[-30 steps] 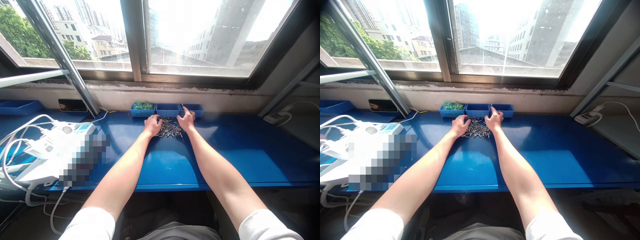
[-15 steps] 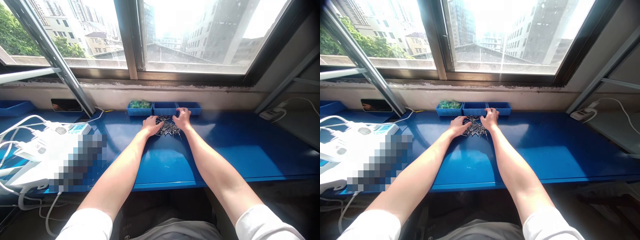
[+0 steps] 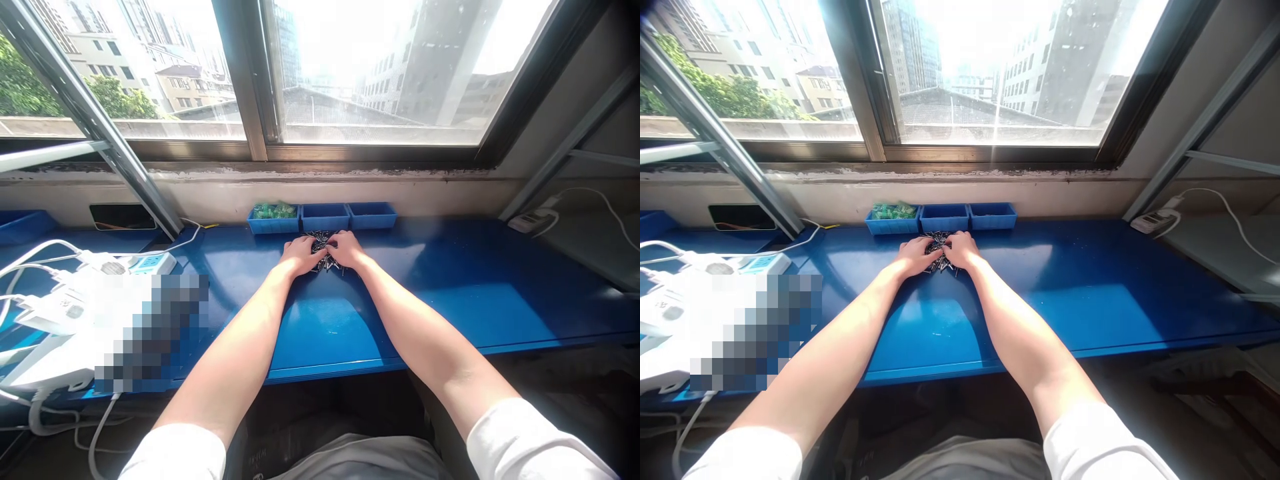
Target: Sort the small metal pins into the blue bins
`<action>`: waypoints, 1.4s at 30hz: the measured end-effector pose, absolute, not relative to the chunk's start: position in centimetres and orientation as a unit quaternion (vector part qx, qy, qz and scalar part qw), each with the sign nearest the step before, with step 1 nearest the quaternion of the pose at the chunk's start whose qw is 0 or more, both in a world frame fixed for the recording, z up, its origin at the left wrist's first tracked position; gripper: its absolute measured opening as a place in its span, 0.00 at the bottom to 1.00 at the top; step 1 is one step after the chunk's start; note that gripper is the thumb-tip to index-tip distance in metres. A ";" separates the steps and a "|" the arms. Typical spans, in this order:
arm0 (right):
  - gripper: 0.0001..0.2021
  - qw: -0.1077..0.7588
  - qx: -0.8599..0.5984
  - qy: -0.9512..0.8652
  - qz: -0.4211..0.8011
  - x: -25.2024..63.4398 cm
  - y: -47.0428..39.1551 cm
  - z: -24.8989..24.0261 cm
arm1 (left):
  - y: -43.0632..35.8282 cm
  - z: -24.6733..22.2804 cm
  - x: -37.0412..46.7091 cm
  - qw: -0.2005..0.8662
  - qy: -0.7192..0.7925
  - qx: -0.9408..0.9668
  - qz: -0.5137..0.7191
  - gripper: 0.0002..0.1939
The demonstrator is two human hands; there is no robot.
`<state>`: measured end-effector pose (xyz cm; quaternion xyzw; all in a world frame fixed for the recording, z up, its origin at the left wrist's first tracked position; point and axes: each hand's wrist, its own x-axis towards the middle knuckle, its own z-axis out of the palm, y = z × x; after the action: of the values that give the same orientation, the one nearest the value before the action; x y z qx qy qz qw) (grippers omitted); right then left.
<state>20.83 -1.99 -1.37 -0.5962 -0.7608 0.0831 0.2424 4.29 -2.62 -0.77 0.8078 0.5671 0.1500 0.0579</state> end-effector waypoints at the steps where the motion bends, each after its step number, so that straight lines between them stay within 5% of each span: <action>1: 0.14 0.248 -0.592 -0.762 0.081 20.9 -1.9 -1.4 | -2.7 -0.7 4.3 0.055 0.567 0.808 0.148 0.30; 15: 0.11 0.331 -0.564 -0.746 0.126 20.9 -1.0 -2.2 | -2.8 -0.8 4.4 0.059 0.561 0.809 0.164 0.26; 22: 0.13 0.434 -0.498 -0.741 0.120 20.5 -1.9 -1.3 | -3.0 -0.5 4.4 0.033 0.532 0.802 0.268 0.18; 30: 0.06 0.499 -0.425 -0.728 0.203 20.3 -2.3 -0.9 | -2.9 -0.3 4.5 0.039 0.485 0.809 0.330 0.11; 42: 0.15 0.520 -0.387 -0.659 0.382 20.7 -2.8 -0.2 | -3.0 0.1 4.6 0.043 0.517 0.773 0.367 0.13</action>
<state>20.69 -2.77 -0.19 -0.3867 -0.6588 0.3822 0.5201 4.58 -3.03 0.14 0.7726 0.5165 0.3666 0.0430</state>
